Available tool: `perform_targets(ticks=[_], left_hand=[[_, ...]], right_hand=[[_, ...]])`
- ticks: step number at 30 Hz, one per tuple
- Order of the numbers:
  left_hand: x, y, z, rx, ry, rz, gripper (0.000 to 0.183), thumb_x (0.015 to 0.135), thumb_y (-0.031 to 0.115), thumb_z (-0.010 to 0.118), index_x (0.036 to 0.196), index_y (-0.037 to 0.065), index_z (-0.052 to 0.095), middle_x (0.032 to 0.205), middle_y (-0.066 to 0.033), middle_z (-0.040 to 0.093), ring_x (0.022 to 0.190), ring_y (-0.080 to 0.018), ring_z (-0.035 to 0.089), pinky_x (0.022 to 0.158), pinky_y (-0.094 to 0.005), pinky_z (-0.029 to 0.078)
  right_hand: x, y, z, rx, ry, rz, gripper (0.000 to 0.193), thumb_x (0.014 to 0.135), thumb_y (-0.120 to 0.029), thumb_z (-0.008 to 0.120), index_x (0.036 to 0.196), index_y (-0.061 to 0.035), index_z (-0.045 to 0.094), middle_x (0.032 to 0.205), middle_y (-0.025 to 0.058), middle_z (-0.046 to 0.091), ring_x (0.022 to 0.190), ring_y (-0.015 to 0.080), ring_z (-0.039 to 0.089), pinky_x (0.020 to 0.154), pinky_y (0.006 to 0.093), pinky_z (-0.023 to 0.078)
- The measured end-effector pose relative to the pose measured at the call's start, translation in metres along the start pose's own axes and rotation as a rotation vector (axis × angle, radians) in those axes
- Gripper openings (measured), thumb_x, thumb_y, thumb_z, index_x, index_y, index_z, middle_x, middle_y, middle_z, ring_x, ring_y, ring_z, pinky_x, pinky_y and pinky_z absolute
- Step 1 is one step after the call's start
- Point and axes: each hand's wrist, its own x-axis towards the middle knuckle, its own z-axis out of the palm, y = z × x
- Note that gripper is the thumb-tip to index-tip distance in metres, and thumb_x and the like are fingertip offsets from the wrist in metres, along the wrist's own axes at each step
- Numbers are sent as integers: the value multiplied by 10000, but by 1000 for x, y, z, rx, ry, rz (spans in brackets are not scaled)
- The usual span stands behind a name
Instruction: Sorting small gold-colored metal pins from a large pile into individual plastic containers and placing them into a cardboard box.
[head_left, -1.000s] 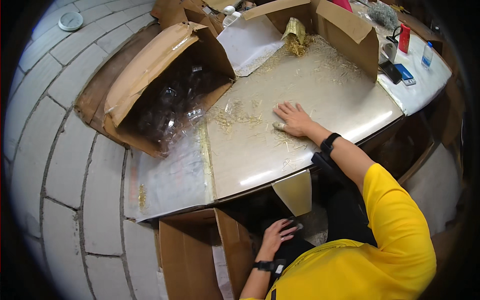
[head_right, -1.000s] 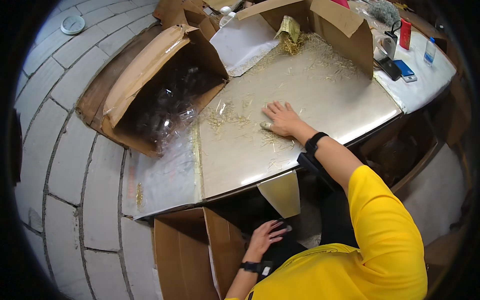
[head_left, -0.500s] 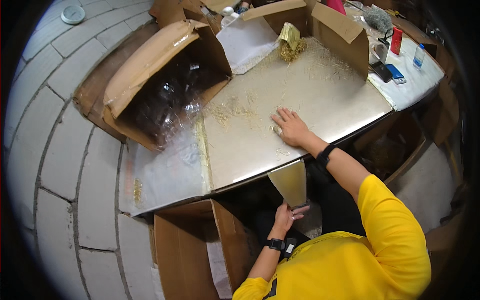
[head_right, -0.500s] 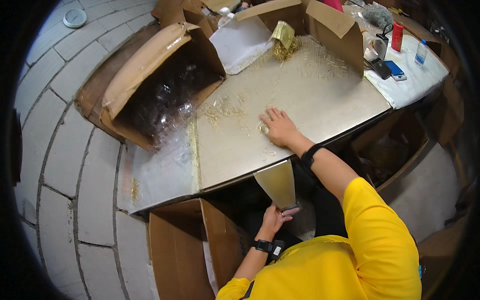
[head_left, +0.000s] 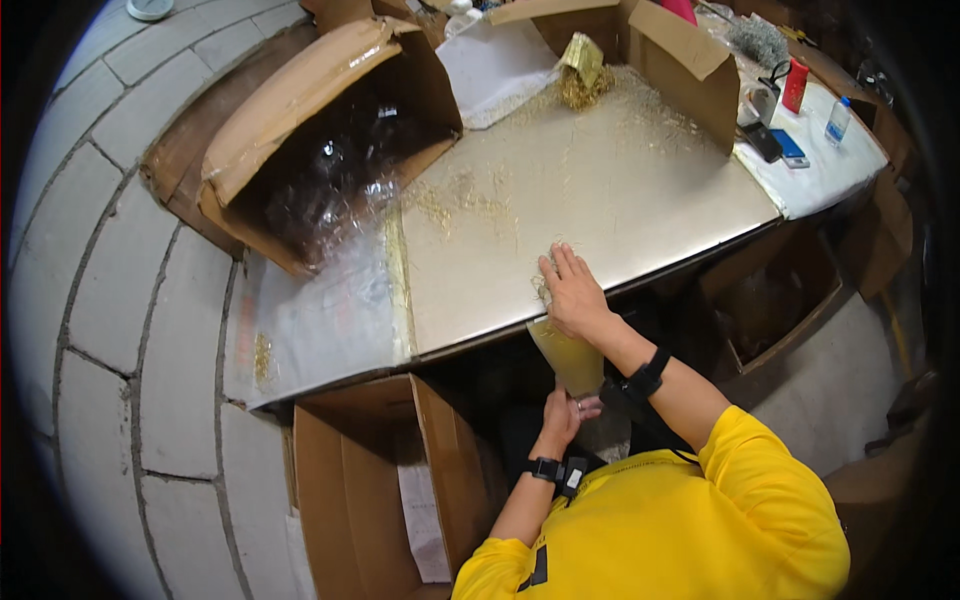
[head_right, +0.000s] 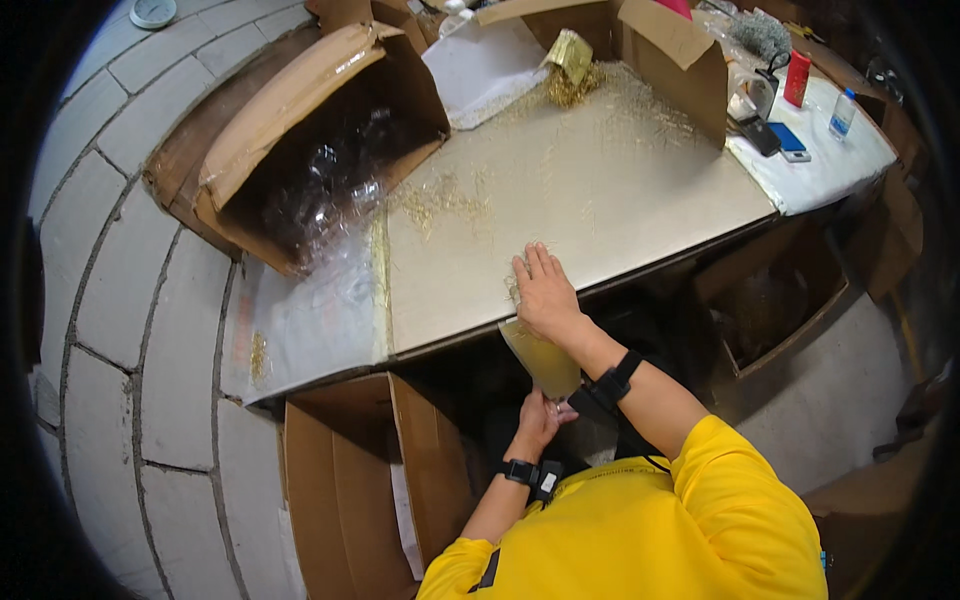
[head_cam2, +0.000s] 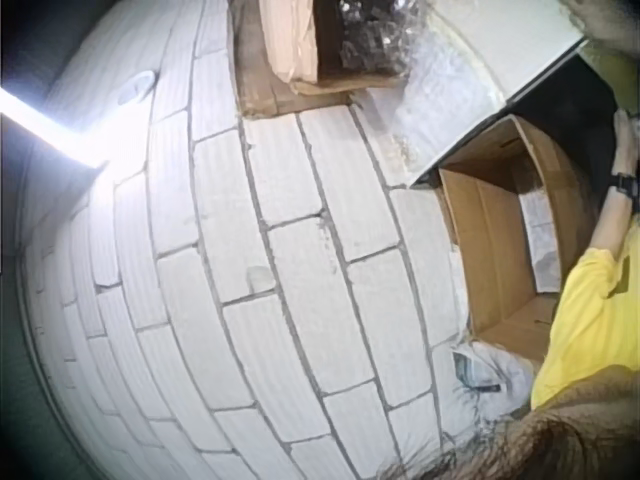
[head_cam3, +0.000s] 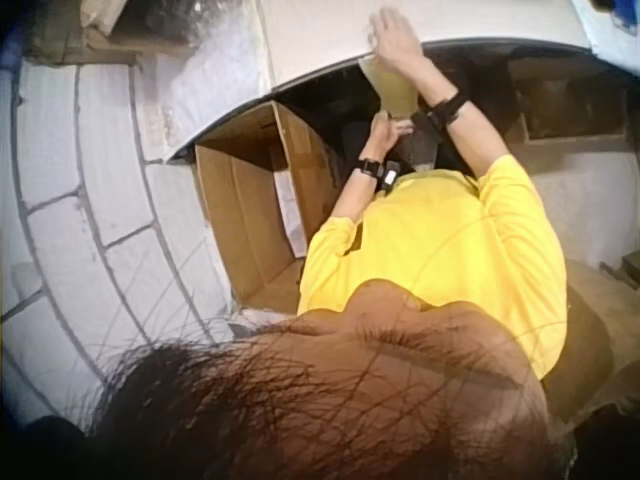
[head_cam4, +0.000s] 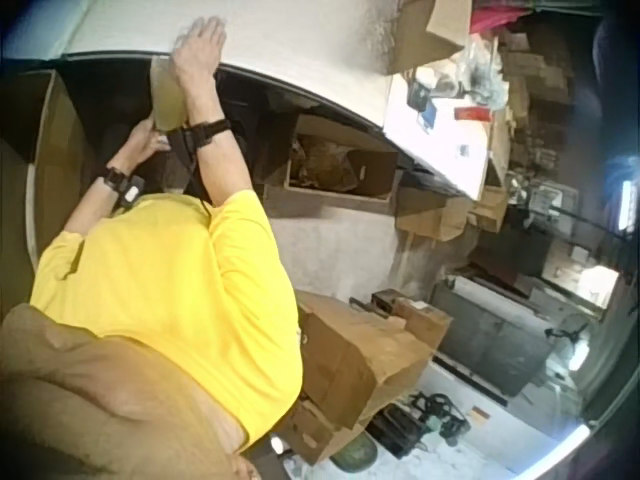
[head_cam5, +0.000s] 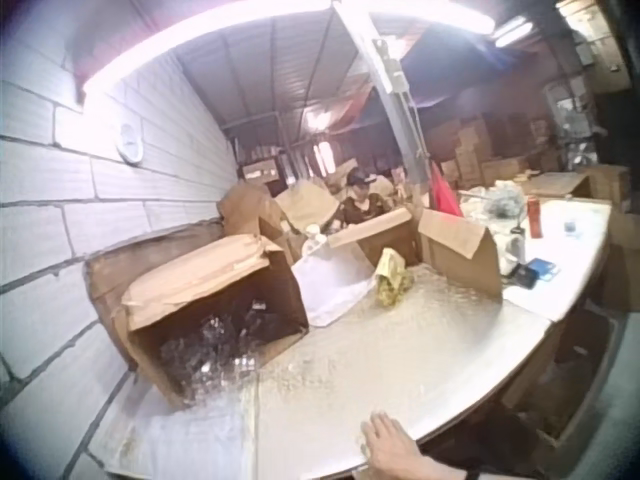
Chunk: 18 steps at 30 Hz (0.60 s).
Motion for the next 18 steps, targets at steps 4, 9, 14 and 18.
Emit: perform_targets(ticks=[4,9,14,18], left_hand=[[-11,8,8,-7,-79,38,639,974,516,294,1304,-22,393,1175,-188,581,953,-356,651,581,-313,579],[-13,10,11,9,-110,-8,591,989,476,264,1295,-5,419,1148,-169,601,896,-364,665,550,-298,582],[-9,0,10,-11,-169,-60,554,998,424,246,1281,-14,434,1112,-150,623,883,-363,667,521,-297,581],[-11,-13,5,-102,-137,-64,546,997,422,269,1251,-24,455,1096,-140,628,880,-321,672,513,-303,577]], right_hand=[[-32,-14,-21,-40,-96,19,610,776,-155,569,1339,11,404,1410,283,322,1339,399,291,1097,422,268],[-75,-6,-53,145,-5,-184,472,749,-38,645,1208,-52,534,1313,179,466,1260,351,412,1009,391,395],[-106,20,-48,347,33,-191,330,702,32,652,1023,-38,619,983,112,592,960,318,572,745,381,497],[-135,26,-18,377,-201,-178,262,669,12,645,929,-19,633,853,131,601,787,317,612,669,371,511]])
